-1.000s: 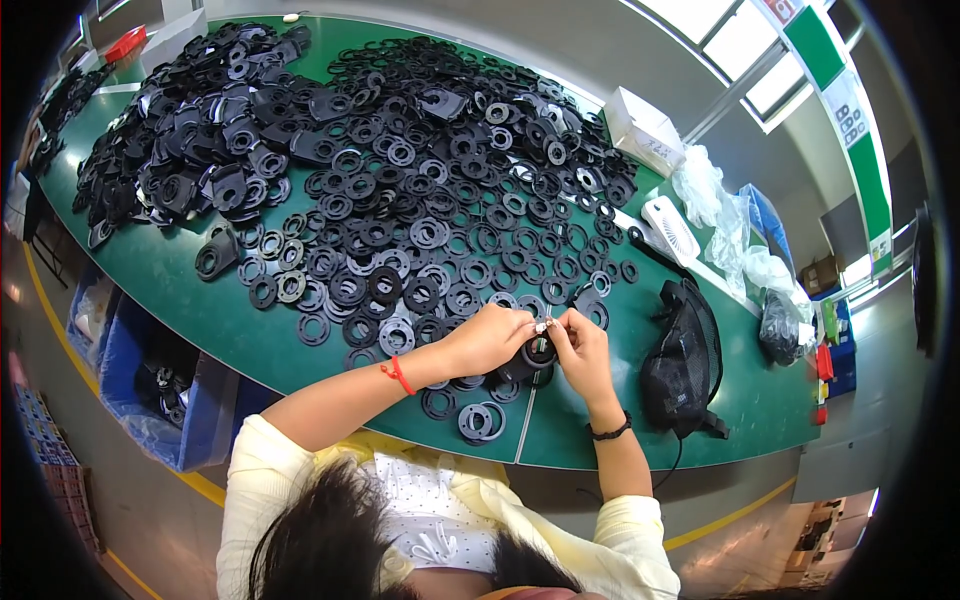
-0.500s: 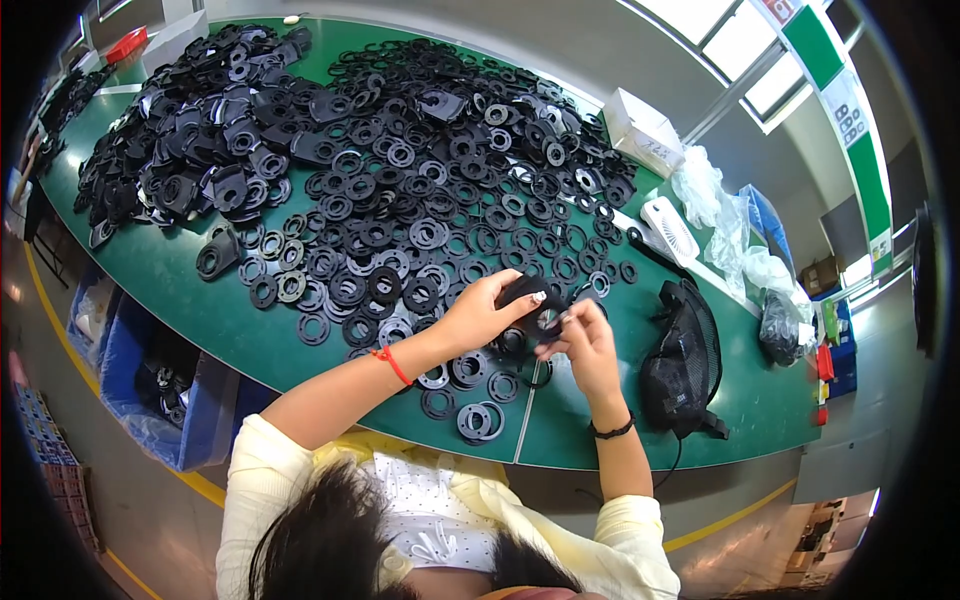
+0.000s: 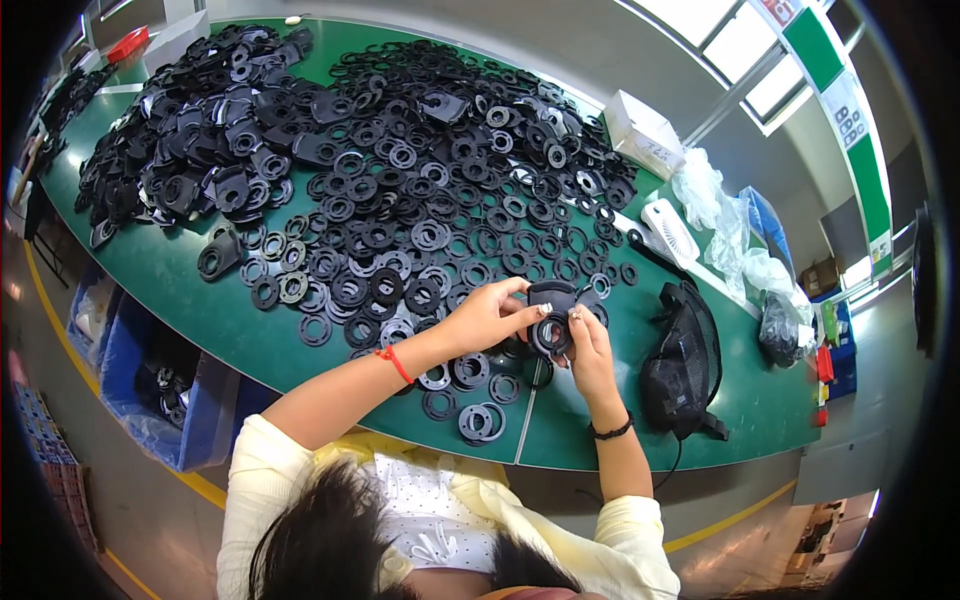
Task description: Inspecting and sorting small black plastic components on a workbench in an assembly line.
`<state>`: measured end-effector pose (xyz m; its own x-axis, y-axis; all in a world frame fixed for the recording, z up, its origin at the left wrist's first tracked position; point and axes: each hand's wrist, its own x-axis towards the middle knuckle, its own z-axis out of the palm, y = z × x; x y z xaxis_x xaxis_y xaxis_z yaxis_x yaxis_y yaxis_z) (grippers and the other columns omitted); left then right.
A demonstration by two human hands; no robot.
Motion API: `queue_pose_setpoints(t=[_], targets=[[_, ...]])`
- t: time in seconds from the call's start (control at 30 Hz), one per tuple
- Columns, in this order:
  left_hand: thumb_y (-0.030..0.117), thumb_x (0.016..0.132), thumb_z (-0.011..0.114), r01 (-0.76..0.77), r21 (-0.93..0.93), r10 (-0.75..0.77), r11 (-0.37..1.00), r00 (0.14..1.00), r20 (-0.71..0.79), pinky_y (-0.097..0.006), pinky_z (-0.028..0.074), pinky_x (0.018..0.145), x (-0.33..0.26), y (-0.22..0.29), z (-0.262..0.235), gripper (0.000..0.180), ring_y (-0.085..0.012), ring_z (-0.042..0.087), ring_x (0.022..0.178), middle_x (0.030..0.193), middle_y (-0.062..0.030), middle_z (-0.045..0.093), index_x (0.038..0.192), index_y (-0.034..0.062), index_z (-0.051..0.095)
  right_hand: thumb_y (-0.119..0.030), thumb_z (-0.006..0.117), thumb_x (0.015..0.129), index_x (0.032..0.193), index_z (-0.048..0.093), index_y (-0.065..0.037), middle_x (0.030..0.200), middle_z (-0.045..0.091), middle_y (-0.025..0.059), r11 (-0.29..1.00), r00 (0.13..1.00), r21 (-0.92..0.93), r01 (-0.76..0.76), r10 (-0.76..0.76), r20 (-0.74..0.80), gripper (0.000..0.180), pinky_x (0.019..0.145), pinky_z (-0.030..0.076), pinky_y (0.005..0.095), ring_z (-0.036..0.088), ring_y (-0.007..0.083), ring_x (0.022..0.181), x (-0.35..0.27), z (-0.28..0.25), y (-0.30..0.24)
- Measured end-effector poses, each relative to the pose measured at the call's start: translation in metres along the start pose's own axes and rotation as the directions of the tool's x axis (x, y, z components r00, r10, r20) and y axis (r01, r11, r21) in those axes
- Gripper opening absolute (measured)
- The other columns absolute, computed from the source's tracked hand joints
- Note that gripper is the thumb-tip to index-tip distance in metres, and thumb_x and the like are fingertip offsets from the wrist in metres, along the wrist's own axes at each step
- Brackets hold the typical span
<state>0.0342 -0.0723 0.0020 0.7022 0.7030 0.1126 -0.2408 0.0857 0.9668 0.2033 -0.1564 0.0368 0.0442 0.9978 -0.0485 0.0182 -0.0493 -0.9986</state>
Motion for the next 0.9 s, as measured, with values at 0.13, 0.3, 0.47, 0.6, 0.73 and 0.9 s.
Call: queue_pose_setpoints(t=[0.13,0.3,0.47,0.6,0.73,0.9], targets=[[0.025,0.092,0.059,0.017,0.035,-0.017,0.999,1.0,-0.026,-0.024,0.045,0.055,-0.002,-0.001,0.003,0.033,-0.0076,0.056,0.063,0.074,-0.0034,0.062,0.109,-0.0006,0.05,-0.024,0.041,0.099,0.097,0.058,-0.003,0.071,0.056,-0.0025,1.0,0.999,-0.001,-0.023,0.023,0.029,0.026,0.047,0.037,0.0166,0.046,0.0024,0.054,-0.001,0.001,-0.002],[0.024,0.092,0.056,-0.055,0.335,0.065,0.941,0.998,-0.018,-0.032,0.041,0.05,-0.006,0.003,0.005,0.03,-0.0143,0.053,0.054,0.064,-0.0078,0.055,0.105,-0.0028,0.049,-0.024,0.048,0.097,0.092,0.062,-0.003,0.065,0.055,-0.0035,0.988,0.994,-0.116,-0.105,0.106,-0.004,0.026,0.045,0.036,0.018,0.047,0.003,0.051,0.0,-0.003,0.01],[0.02,0.092,0.055,-0.178,0.487,0.231,0.855,0.972,-0.051,-0.034,0.037,0.048,-0.01,0.0,0.012,0.025,-0.0207,0.05,0.05,0.06,-0.0126,0.051,0.096,-0.0026,0.045,-0.021,0.051,0.095,0.083,0.062,-0.001,0.06,0.054,-0.0026,0.968,0.999,-0.25,-0.024,0.015,-0.037,0.026,0.042,0.036,0.0195,0.048,0.0038,0.046,-0.002,0.001,0.005],[0.02,0.092,0.055,-0.134,0.439,0.172,0.889,0.984,-0.049,-0.034,0.037,0.048,-0.011,0.005,0.012,0.023,-0.0215,0.051,0.051,0.061,-0.0123,0.052,0.094,-0.0006,0.045,-0.019,0.052,0.094,0.078,0.062,0.001,0.056,0.055,-0.0016,0.956,0.996,-0.293,0.003,-0.029,-0.083,0.027,0.04,0.035,0.0206,0.048,0.0045,0.043,-0.003,0.003,0.003],[0.02,0.092,0.055,-0.13,0.445,0.173,0.886,0.983,-0.058,-0.035,0.037,0.048,-0.012,0.003,0.016,0.022,-0.0216,0.05,0.05,0.061,-0.0126,0.052,0.094,-0.0001,0.045,-0.019,0.054,0.093,0.076,0.062,0.001,0.056,0.056,-0.0011,0.95,0.996,-0.313,0.003,-0.03,-0.081,0.027,0.039,0.035,0.021,0.048,0.0049,0.043,-0.006,0.001,0.001],[0.02,0.092,0.055,-0.102,0.408,0.13,0.907,0.991,-0.041,-0.035,0.037,0.05,-0.013,0.012,0.016,0.022,-0.0221,0.049,0.052,0.062,-0.0132,0.052,0.095,0.0002,0.045,-0.018,0.054,0.092,0.076,0.063,0.001,0.057,0.057,-0.0003,0.945,0.996,-0.328,-0.002,-0.027,-0.084,0.026,0.039,0.035,0.0208,0.049,0.0049,0.043,-0.008,0.003,-0.001]])
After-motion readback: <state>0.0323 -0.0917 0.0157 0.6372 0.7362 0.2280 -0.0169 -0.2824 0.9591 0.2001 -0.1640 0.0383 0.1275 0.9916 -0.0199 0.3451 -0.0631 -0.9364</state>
